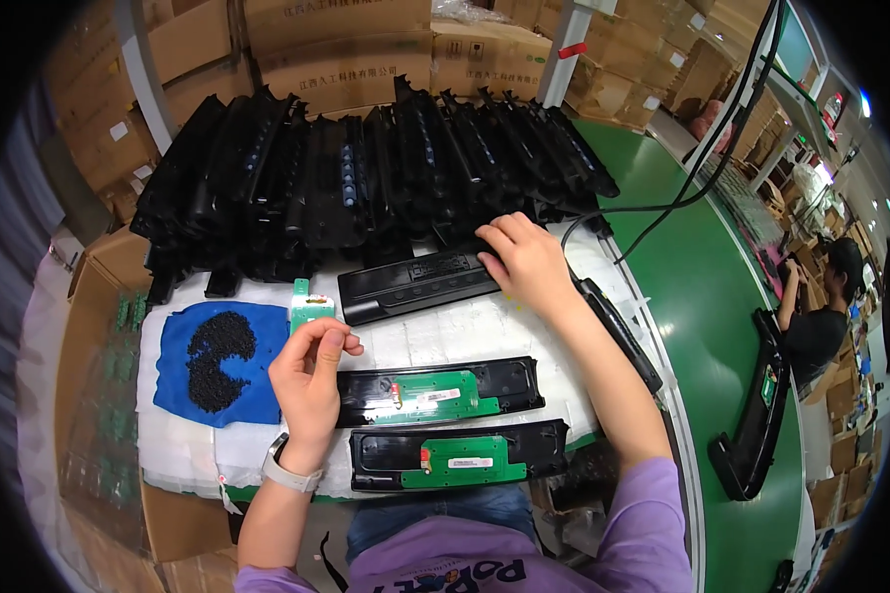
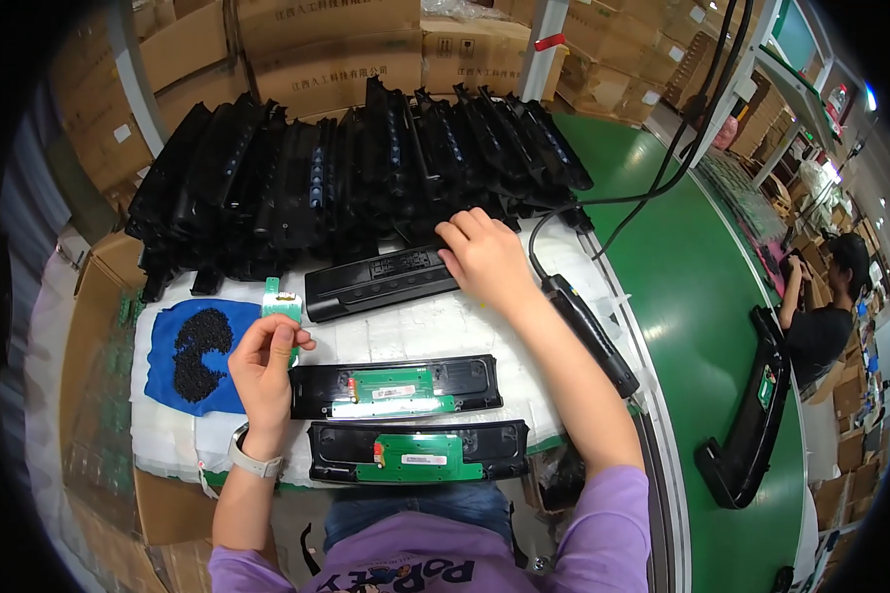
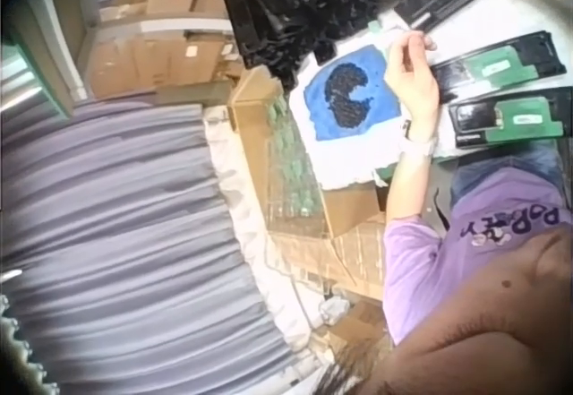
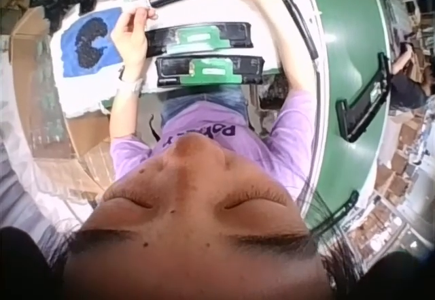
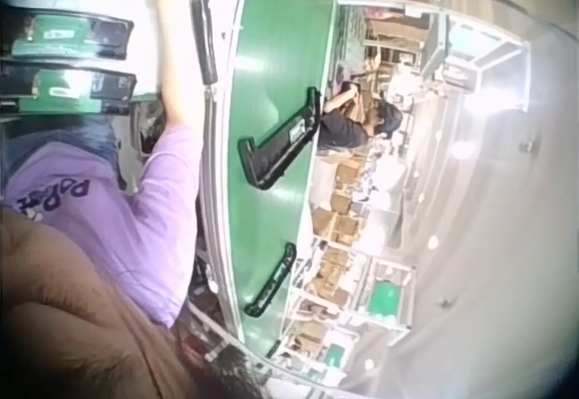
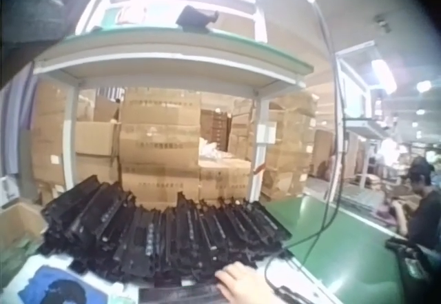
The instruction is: Assembling toner cartridges by installing components and securing them with an electric screwdriver.
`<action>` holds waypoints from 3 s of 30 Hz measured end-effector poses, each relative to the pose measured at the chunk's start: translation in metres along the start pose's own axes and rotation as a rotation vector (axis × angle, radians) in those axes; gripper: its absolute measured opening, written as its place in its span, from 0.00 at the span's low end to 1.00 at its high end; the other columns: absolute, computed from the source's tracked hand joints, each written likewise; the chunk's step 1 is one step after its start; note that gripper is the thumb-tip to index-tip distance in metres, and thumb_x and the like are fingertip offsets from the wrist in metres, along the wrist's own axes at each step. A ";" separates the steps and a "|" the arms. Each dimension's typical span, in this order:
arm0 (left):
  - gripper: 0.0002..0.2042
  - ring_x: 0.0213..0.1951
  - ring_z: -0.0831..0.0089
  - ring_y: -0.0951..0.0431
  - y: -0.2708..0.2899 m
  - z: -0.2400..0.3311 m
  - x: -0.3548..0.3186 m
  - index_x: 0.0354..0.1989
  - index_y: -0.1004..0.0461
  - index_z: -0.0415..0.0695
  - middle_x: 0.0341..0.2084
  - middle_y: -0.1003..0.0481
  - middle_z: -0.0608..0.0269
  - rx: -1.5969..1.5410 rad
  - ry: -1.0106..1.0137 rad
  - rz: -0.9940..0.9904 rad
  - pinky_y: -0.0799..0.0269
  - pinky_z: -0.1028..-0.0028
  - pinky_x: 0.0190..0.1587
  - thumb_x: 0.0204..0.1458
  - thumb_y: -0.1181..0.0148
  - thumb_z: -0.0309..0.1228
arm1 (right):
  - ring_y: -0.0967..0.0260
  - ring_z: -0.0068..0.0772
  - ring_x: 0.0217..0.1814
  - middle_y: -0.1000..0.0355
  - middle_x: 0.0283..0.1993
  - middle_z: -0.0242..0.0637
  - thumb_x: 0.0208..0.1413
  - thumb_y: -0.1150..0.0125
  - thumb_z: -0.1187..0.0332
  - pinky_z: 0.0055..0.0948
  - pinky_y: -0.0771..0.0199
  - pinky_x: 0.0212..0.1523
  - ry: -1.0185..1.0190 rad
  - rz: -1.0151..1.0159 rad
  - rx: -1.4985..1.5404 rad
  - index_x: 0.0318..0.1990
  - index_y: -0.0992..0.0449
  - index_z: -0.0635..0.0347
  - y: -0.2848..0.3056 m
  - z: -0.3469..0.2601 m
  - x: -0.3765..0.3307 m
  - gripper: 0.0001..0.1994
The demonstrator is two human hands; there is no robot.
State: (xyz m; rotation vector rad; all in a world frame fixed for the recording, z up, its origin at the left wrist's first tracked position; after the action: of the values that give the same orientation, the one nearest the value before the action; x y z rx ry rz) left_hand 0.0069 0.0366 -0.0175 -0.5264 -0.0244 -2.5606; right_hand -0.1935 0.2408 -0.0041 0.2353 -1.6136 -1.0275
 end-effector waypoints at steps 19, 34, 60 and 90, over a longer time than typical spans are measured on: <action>0.09 0.28 0.76 0.23 -0.002 0.002 0.004 0.35 0.27 0.34 0.25 0.24 0.60 0.013 0.102 -0.054 0.32 0.82 0.32 0.56 0.47 0.29 | 0.49 0.48 0.66 0.46 0.63 0.47 0.36 0.34 0.50 0.46 0.43 0.57 0.200 -0.710 0.452 0.58 0.36 0.51 0.088 -0.151 -0.064 0.37; 0.10 0.26 0.80 0.25 0.014 0.002 0.011 0.36 0.26 0.36 0.25 0.24 0.63 -0.034 0.111 0.076 0.36 0.84 0.30 0.57 0.47 0.31 | 0.48 0.46 0.65 0.43 0.61 0.45 0.38 0.36 0.48 0.52 0.42 0.57 0.135 -0.597 0.310 0.55 0.33 0.46 0.039 -0.092 -0.051 0.33; 0.09 0.27 0.80 0.24 0.011 -0.008 0.013 0.36 0.26 0.36 0.26 0.24 0.63 0.019 0.175 0.031 0.36 0.84 0.31 0.56 0.47 0.30 | 0.45 0.51 0.62 0.39 0.57 0.46 0.35 0.33 0.49 0.55 0.38 0.54 -0.054 -0.447 0.239 0.52 0.30 0.43 0.024 -0.119 -0.047 0.32; 0.08 0.29 0.74 0.22 -0.003 -0.005 0.003 0.37 0.25 0.33 0.28 0.23 0.56 -0.121 0.238 -0.183 0.27 0.80 0.33 0.50 0.42 0.22 | 0.32 0.31 0.28 0.30 0.26 0.37 0.31 0.38 0.61 0.27 0.31 0.32 -0.944 -0.355 0.286 0.40 0.25 0.62 0.100 0.019 -0.110 0.23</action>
State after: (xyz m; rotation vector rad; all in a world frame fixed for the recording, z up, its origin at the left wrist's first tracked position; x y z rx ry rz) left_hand 0.0012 0.0375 -0.0211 -0.2708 0.1756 -2.8007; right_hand -0.1373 0.3799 -0.0084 0.2490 -2.6517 -1.2657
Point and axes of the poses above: each hand's wrist, its own x-axis towards the middle knuckle, its own y-axis out of the back of the hand, z = x × y, the point moved 1 cm from there along x, towards the middle knuckle
